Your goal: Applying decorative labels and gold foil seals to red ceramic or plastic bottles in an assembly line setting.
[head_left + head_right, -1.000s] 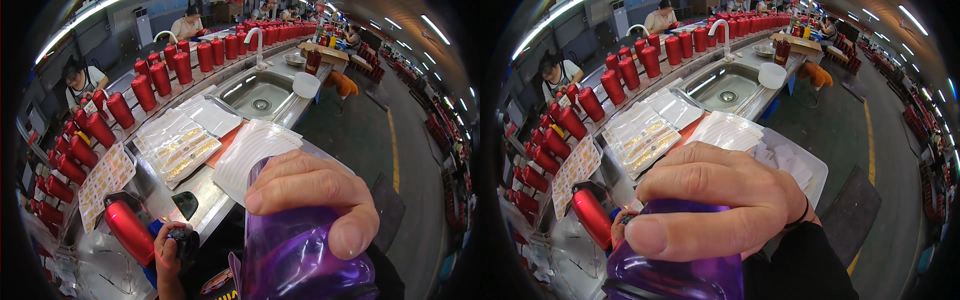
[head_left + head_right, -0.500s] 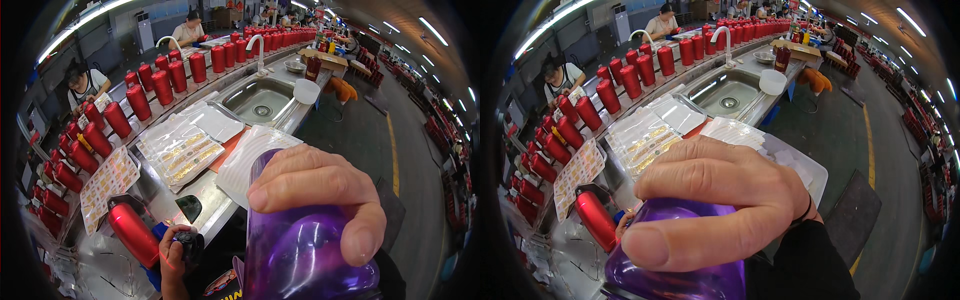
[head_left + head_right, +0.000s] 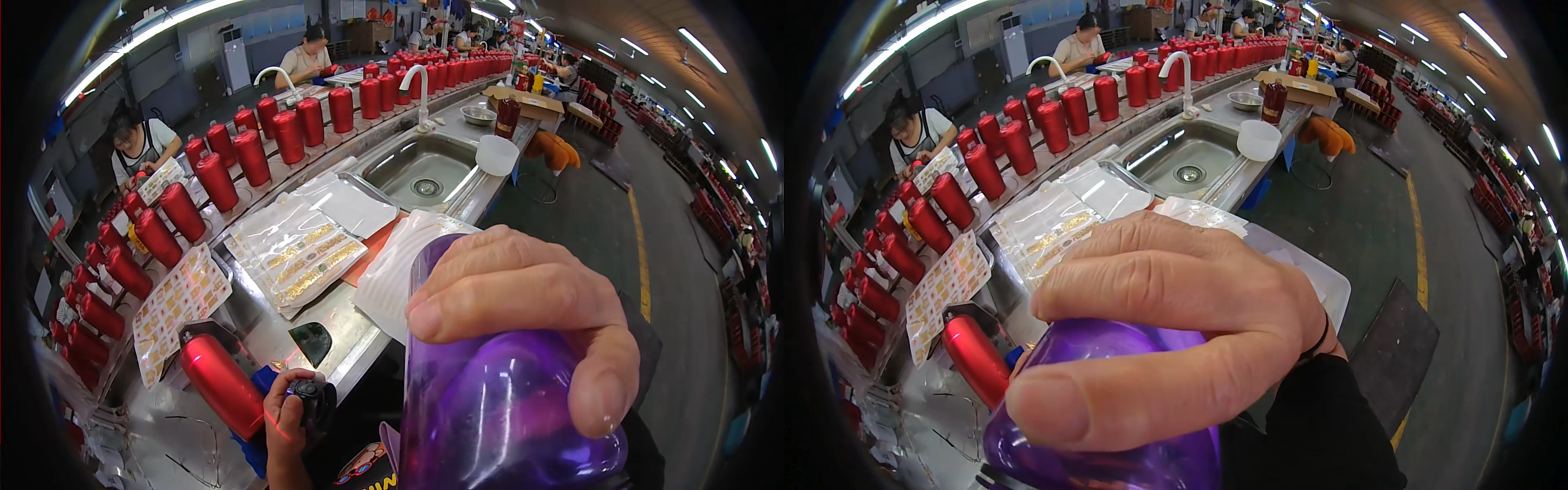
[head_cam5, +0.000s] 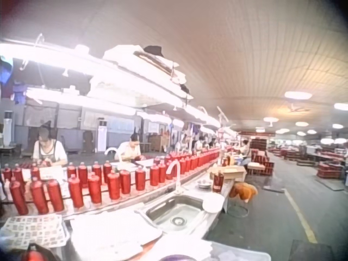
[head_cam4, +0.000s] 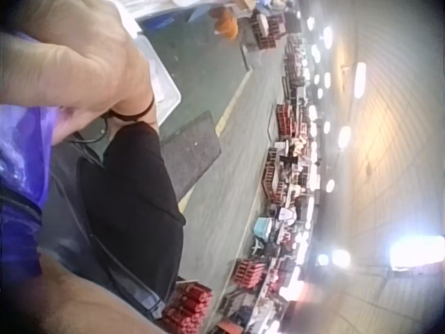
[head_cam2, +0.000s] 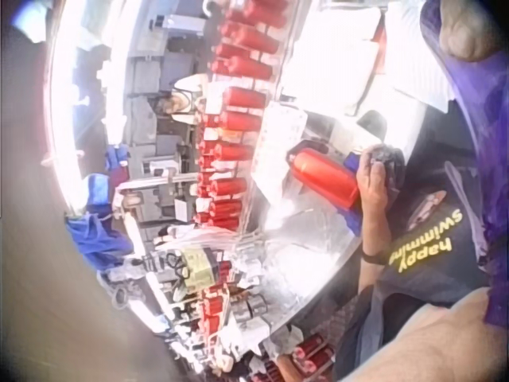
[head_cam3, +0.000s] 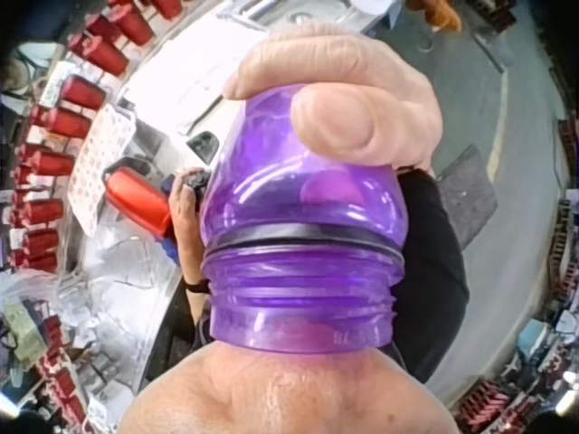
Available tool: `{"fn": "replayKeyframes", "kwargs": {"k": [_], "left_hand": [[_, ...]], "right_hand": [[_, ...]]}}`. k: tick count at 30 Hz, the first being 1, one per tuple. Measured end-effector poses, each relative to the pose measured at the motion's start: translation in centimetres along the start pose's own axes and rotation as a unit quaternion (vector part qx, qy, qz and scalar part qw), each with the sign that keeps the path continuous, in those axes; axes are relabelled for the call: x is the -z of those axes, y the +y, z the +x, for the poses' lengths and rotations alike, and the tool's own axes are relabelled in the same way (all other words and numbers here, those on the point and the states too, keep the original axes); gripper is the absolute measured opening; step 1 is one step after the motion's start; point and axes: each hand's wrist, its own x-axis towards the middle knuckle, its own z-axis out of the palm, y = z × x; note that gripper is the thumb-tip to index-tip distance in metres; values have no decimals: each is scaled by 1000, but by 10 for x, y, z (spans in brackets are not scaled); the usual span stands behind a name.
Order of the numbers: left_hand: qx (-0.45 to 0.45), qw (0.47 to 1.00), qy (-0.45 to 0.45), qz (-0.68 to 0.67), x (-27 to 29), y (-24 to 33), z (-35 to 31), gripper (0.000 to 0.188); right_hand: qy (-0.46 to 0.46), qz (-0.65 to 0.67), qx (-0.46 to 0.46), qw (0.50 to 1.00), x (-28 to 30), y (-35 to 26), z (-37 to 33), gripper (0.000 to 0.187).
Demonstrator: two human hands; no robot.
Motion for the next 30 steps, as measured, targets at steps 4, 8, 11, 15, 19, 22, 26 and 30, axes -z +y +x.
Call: {"fn": "replayKeyframes", "kwargs": {"k": [4, 8, 11, 15, 19, 22, 26, 30], "left_hand": [[-12, 1000, 3, 9, 3, 0, -1, 58], [-23, 999, 5, 22, 7, -1, -2, 58], [-26, 999, -26, 2, -5, -2, 5, 58], [-27, 999, 4, 17, 9, -5, -2, 58], [-20, 1000, -1, -6, 8, -3, -2, 58], [-25, 1000, -13, -8, 5, -4, 0, 57], [-31, 999, -8, 1, 5, -5, 0, 56], [-35, 999, -10, -7, 6, -6, -1, 56]], "right_hand": [[-2, -6, 5, 1000, -4, 1, 1, 43], [11, -18, 13, 1000, -9, 0, 4, 43], [8, -39, 6, 999, -1, -16, 7, 43], [2, -17, 12, 1000, -8, -3, 4, 43], [-4, -22, 9, 1000, -10, -5, 7, 43], [0, -36, 12, 999, -7, -12, 9, 42], [8, -39, 4, 999, -9, -14, 9, 42], [-8, -11, 8, 1000, -8, -14, 10, 42]]}}
